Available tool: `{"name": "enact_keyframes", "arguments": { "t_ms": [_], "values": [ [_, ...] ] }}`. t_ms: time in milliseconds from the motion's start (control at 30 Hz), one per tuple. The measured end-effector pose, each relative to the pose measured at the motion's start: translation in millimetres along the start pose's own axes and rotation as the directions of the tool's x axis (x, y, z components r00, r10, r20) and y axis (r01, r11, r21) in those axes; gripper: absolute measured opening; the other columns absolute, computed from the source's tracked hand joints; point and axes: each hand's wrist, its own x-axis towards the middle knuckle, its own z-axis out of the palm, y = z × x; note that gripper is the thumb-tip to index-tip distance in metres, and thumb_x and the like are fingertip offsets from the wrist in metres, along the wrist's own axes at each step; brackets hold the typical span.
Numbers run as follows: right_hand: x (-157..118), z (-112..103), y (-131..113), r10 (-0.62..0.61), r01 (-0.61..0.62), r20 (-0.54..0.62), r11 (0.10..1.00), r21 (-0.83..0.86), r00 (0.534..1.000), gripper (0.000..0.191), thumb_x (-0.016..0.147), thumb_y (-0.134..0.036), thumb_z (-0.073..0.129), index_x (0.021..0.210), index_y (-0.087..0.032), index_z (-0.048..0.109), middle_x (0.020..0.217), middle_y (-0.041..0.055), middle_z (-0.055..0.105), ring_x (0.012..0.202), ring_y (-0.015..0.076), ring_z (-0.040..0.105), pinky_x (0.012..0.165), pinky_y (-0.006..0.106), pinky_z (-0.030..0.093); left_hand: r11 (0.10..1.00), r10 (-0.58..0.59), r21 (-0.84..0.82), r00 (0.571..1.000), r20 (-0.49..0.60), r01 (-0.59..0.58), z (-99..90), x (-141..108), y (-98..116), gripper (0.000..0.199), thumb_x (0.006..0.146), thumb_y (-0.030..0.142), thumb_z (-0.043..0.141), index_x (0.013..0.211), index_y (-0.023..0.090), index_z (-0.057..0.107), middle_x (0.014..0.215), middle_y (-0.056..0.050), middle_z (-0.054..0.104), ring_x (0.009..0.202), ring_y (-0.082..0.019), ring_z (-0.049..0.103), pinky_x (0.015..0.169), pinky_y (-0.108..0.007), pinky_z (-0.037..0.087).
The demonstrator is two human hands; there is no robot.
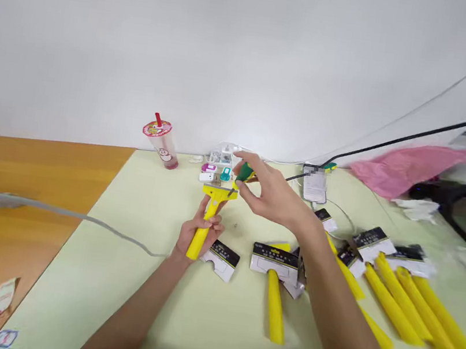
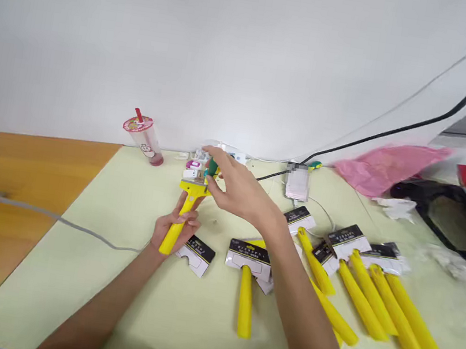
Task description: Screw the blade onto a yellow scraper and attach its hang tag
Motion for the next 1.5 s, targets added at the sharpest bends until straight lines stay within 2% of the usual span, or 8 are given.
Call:
{"name": "enact_keyframes", "arguments": {
  "t_ms": [200,367,633,867,1133,1267,1400,1500],
  "values": [
    [-0.2,2.2,-2.0,0.005,-0.005,0.001,0.999,0.047,1.000,0.056,0.103,-0.021,0.053,0.156,-0.032,0.040,0.146,0.0115,0.061,0.114,0.0270,0.069,0.098,0.050,0.061,0.999,0.010,0.040,1.000,-0.022,-0.009,0.8,1.8,-0.4,0.082,0.070,-0.007,0.063,0.138,0.038,0.067,0.154,-0.006,0.059,0.075,-0.005,0.056,0.075,-0.023,0.049],
    [-0.1,-0.7,0.2,0.057,-0.057,-0.023,0.998,-0.013,0.998,0.045,0.105,-0.033,0.057,0.149,-0.031,0.048,0.134,0.0091,0.068,0.099,0.0250,0.072,0.092,0.048,0.064,0.998,0.000,0.056,1.000,-0.031,0.002,4.5,0.7,0.0,0.079,0.069,-0.006,0.064,0.135,0.037,0.068,0.154,-0.005,0.059,0.075,-0.006,0.056,0.075,-0.023,0.049],
    [-0.8,0.4,-3.0,0.007,-0.007,0.000,0.999,0.054,1.000,0.056,0.102,-0.020,0.052,0.156,-0.031,0.041,0.149,0.0104,0.060,0.127,0.0275,0.064,0.097,0.048,0.064,0.999,0.001,0.045,1.000,-0.026,0.000,5.5,0.3,1.1,0.078,0.070,-0.006,0.063,0.135,0.037,0.069,0.155,-0.006,0.058,0.075,-0.005,0.055,0.075,-0.024,0.049],
    [0.8,-2.0,-2.7,0.030,-0.028,-0.048,0.999,0.045,0.998,0.044,0.104,-0.028,0.058,0.148,-0.031,0.051,0.133,0.0085,0.070,0.098,0.0239,0.072,0.091,0.048,0.065,0.997,0.004,0.073,1.000,-0.030,-0.002,6.3,0.8,0.5,0.082,0.069,-0.005,0.064,0.139,0.038,0.067,0.152,-0.006,0.060,0.075,-0.006,0.055,0.074,-0.023,0.050],
    [0.5,-1.1,-0.7,0.008,-0.010,-0.073,1.000,-0.026,0.997,0.037,0.104,-0.034,0.064,0.140,-0.031,0.056,0.131,0.0076,0.071,0.092,0.0239,0.074,0.087,0.045,0.064,0.998,-0.002,0.061,1.000,-0.020,0.003,6.0,0.4,0.6,0.081,0.070,-0.005,0.065,0.139,0.038,0.067,0.154,-0.006,0.059,0.075,-0.005,0.055,0.076,-0.023,0.049],
    [0.4,0.7,0.0,-0.002,-0.005,-0.063,0.995,-0.098,0.998,0.036,0.105,-0.039,0.060,0.139,-0.029,0.055,0.131,0.0106,0.067,0.104,0.0277,0.071,0.091,0.048,0.062,0.998,-0.001,0.065,0.999,-0.032,0.003,5.4,0.6,0.5,0.080,0.070,-0.005,0.065,0.138,0.038,0.068,0.155,-0.005,0.058,0.076,-0.006,0.055,0.076,-0.023,0.049],
    [-0.4,3.1,0.3,-0.034,0.034,-0.023,0.999,-0.029,0.999,0.051,0.104,-0.022,0.052,0.153,-0.029,0.040,0.141,0.0135,0.060,0.127,0.0301,0.062,0.104,0.053,0.057,0.999,0.006,0.050,1.000,-0.029,-0.005,3.7,1.2,0.4,0.080,0.070,-0.006,0.065,0.136,0.039,0.068,0.154,-0.004,0.059,0.076,-0.004,0.055,0.077,-0.022,0.048],
    [0.0,3.2,-0.6,-0.039,0.039,-0.014,0.998,0.039,0.999,0.054,0.102,-0.017,0.050,0.154,-0.030,0.040,0.142,0.0122,0.059,0.128,0.0281,0.062,0.105,0.050,0.057,0.998,0.014,0.062,0.999,-0.038,-0.012,3.6,1.2,0.1,0.082,0.069,-0.005,0.065,0.138,0.040,0.067,0.152,-0.003,0.061,0.075,-0.004,0.054,0.077,-0.021,0.048]
  ]
}}
